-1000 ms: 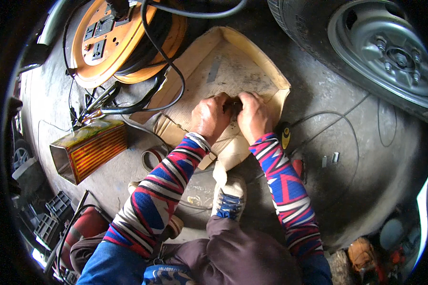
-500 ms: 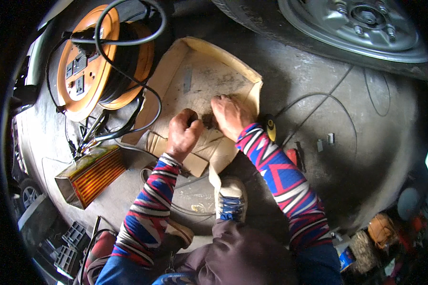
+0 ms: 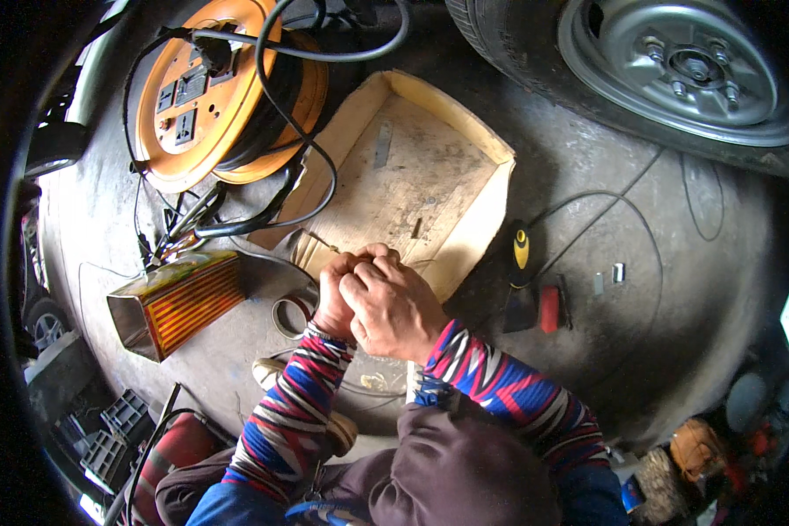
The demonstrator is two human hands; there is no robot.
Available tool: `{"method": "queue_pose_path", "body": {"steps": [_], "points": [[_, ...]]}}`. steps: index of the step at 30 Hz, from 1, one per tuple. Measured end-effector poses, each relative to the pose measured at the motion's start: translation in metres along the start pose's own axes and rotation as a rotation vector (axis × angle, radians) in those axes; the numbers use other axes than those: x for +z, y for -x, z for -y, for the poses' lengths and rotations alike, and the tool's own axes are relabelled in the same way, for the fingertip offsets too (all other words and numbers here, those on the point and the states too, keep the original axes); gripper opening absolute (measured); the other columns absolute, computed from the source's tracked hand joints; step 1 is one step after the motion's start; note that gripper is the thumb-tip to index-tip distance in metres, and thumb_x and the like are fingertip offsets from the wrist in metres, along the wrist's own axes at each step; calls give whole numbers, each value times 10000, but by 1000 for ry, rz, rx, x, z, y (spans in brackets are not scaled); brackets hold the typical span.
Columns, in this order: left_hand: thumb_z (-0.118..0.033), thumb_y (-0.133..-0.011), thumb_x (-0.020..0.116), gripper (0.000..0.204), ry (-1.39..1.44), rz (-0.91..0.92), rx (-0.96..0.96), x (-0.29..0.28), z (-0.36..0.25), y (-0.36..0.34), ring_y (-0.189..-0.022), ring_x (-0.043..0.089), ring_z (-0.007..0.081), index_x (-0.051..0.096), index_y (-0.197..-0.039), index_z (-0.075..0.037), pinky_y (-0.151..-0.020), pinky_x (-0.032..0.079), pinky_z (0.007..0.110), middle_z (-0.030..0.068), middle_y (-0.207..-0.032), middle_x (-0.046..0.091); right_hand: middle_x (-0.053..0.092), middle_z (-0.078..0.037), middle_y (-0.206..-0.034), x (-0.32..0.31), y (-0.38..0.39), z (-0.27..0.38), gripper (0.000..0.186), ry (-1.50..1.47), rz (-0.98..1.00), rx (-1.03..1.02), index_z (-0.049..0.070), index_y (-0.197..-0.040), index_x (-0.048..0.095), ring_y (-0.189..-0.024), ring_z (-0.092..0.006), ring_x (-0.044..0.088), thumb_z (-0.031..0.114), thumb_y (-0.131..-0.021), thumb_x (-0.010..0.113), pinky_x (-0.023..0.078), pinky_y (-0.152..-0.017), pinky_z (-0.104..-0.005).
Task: The person removes a brake caliper from a vehicle using a power drill, then sits on the floor to unpack new brake pads and hardware from a box. He organizes small metal clips and bolts on a cardboard sheet and places the new brake pads into the caliper.
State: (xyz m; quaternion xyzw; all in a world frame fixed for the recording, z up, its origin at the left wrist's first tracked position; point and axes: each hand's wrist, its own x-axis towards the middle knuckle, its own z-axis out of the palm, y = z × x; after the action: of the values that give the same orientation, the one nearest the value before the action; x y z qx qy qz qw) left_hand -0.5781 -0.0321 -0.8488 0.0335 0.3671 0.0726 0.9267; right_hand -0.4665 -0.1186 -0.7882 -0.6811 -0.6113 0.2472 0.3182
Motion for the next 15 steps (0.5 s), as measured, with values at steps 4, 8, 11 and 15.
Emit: {"method": "queue_pose_path", "body": {"steps": [4,8,11,15], "points": [[-280,-1021,412,392,95,-30,-75,-9,3,17,-1028,669,322,667,-1101,6,-954,541,443,144,-1072,708,626,-187,-1077,0,-2,23,290,53,75,86,-6,-1002,610,-1137,-370,583,185,-791,668,522,-931,-462],[-386,-1062,469,440,285,116,-145,-10,2,25,-1001,687,297,673,-1110,1,-951,546,427,136,-1060,720,632,-192,-1136,-3,3,43,311,270,84,-15,-15,-1069,648,-1161,-368,568,186,-833,639,475,-1029,-459],[-403,-1085,486,433,434,216,-209,-6,-3,28,-990,685,283,666,-1117,-10,-930,557,428,127,-1054,715,663,-172,-1149,-9,7,40,291,82,-117,-102,9,-1078,675,-1080,-347,630,155,-828,701,506,-959,-469],[-358,-1104,500,341,-168,-119,-58,2,-10,39,-741,584,141,658,-1140,-57,-667,502,311,10,-874,630,645,-146,-991,-26,2,-17,245,60,-309,130,36,-1096,680,-950,-346,634,72,-854,681,521,-852,-457]]}}
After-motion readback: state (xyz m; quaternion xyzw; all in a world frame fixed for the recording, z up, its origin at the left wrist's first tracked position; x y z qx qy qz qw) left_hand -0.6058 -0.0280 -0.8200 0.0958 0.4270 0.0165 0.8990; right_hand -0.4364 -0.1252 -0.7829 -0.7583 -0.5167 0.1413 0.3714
